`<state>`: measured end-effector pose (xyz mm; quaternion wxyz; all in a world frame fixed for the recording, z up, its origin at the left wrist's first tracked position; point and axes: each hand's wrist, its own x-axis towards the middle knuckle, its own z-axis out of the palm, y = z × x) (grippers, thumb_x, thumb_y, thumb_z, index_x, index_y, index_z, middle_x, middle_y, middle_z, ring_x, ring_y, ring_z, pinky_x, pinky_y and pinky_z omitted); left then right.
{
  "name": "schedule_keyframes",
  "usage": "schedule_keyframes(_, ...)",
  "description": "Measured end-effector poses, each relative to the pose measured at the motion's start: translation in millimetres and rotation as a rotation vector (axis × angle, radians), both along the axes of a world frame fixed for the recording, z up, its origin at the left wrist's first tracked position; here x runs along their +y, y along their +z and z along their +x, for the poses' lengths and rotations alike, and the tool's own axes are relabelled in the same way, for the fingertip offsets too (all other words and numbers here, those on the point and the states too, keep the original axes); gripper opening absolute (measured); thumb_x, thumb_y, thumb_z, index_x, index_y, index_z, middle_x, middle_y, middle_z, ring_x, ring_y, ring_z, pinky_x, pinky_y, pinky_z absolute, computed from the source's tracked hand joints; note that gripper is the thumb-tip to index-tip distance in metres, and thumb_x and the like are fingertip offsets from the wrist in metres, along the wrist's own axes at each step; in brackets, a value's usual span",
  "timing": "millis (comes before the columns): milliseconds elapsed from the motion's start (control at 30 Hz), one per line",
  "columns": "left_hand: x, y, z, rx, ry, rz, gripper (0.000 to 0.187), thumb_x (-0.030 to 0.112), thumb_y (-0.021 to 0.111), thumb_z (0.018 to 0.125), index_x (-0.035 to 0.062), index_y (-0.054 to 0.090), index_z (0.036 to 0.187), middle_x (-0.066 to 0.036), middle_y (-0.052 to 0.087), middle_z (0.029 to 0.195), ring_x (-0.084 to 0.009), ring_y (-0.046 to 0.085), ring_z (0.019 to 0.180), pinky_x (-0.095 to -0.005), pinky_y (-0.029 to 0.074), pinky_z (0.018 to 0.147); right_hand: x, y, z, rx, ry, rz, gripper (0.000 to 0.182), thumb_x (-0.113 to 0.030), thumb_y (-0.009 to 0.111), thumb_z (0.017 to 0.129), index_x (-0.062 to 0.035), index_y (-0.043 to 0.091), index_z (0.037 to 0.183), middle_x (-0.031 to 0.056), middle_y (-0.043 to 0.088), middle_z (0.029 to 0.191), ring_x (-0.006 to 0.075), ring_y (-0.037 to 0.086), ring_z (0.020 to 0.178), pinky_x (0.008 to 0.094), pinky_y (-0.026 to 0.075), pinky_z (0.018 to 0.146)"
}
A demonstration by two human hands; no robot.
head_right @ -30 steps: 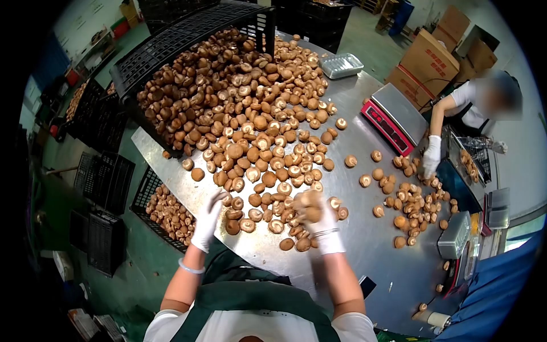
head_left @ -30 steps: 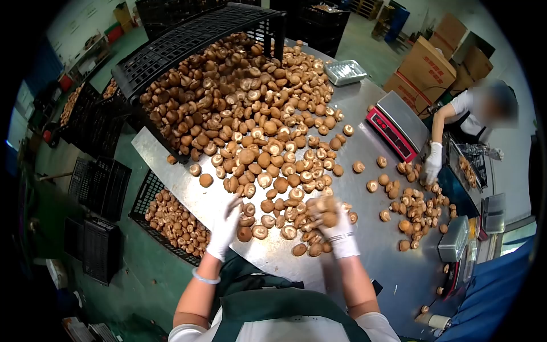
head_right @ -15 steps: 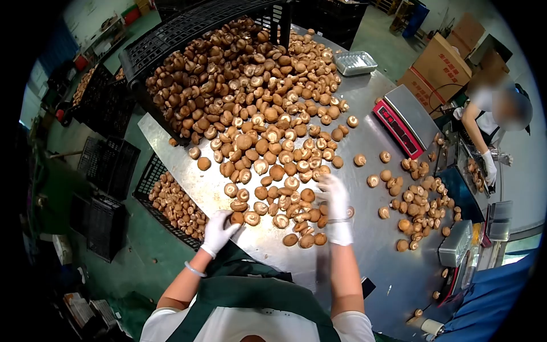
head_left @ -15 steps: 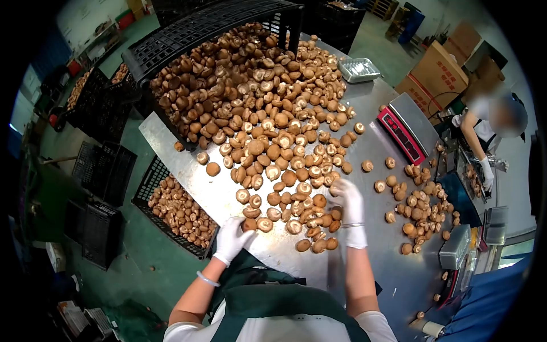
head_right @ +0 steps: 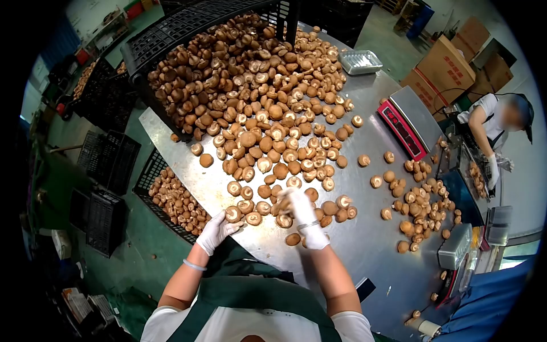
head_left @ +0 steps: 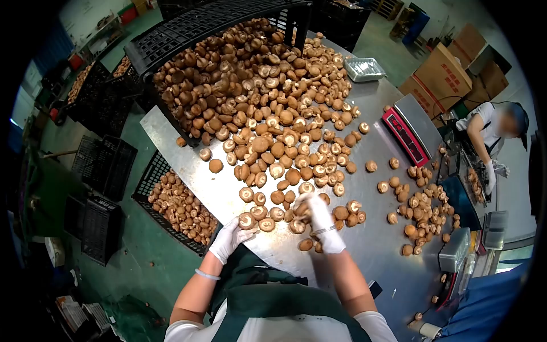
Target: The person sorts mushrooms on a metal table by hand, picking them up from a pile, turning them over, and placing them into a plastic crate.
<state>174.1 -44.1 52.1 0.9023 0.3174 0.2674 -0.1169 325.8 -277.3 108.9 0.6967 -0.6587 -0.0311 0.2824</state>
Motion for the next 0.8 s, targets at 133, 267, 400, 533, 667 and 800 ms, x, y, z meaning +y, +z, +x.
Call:
schedule_keyframes(133, 0, 2, 3, 0.004, -0.026, -0.006, 0.045, 0.030, 0.034, 0.100, -0.0029, 0.038, 0.131, -0.018, 0.054, 0.122, -0.0285, 0.062, 0.098, -0.0403, 0.052, 0.089, 38, -10, -53, -0.749, 0.378, -0.416, 0.028, -0.027, 0.067, 0.080, -0.0117, 0.062, 0.102, 0.0071, 0.060, 0.096, 0.0221, 0.060, 0.084, 0.0326, 0.050, 0.070)
schedule_keyframes(267, 9, 5, -1, 0.015, 0.016, 0.098, 0.041, 0.031, 0.038, 0.099, 0.0019, 0.043, 0.128, -0.017, 0.058, 0.116, -0.0273, 0.064, 0.092, -0.0331, 0.054, 0.077, 57, -23, -69, -1.071, 0.647, -0.919, 0.040, -0.027, 0.067, 0.077, -0.0139, 0.056, 0.114, 0.0078, 0.055, 0.110, 0.0251, 0.061, 0.091, 0.0353, 0.052, 0.072)
schedule_keyframes(400, 20, 23, -14, -0.032, 0.029, 0.151, 0.043, 0.029, 0.040, 0.098, 0.0032, 0.040, 0.133, -0.016, 0.059, 0.115, -0.0244, 0.063, 0.096, -0.0303, 0.053, 0.077, 53, -41, -65, -0.694, 0.541, -0.575, 0.037, -0.025, 0.061, 0.085, -0.0121, 0.055, 0.119, 0.0096, 0.058, 0.109, 0.0204, 0.060, 0.089, 0.0313, 0.050, 0.070)
schedule_keyframes(533, 12, 56, -21, -0.140, 0.066, 0.092, 0.048, 0.023, 0.047, 0.096, 0.0024, 0.035, 0.137, -0.015, 0.052, 0.127, -0.0241, 0.058, 0.108, -0.0309, 0.048, 0.088, 36, -24, -56, 0.392, 0.212, 0.205, 0.040, -0.022, 0.049, 0.093, -0.0040, 0.048, 0.129, 0.0074, 0.058, 0.118, 0.0155, 0.061, 0.091, 0.0264, 0.050, 0.077)
schedule_keyframes(667, -13, 71, -11, -0.253, 0.077, 0.431, 0.059, 0.007, 0.060, 0.086, -0.0010, 0.033, 0.137, -0.014, 0.044, 0.135, -0.0222, 0.046, 0.122, -0.0341, 0.041, 0.100, 35, 0, -57, 0.666, 0.058, 0.316, 0.046, -0.031, 0.043, 0.098, -0.0028, 0.042, 0.133, 0.0105, 0.057, 0.119, 0.0167, 0.058, 0.105, 0.0295, 0.050, 0.085)
schedule_keyframes(800, -40, 95, -5, -0.437, -0.044, 1.137, 0.062, -0.002, 0.064, 0.078, -0.0004, 0.039, 0.135, -0.017, 0.047, 0.133, -0.0254, 0.051, 0.120, -0.0329, 0.041, 0.100, 36, 1, -64, 0.452, 0.253, 0.514, 0.054, -0.043, 0.038, 0.098, -0.0039, 0.040, 0.135, 0.0107, 0.056, 0.119, 0.0153, 0.059, 0.097, 0.0287, 0.051, 0.079)
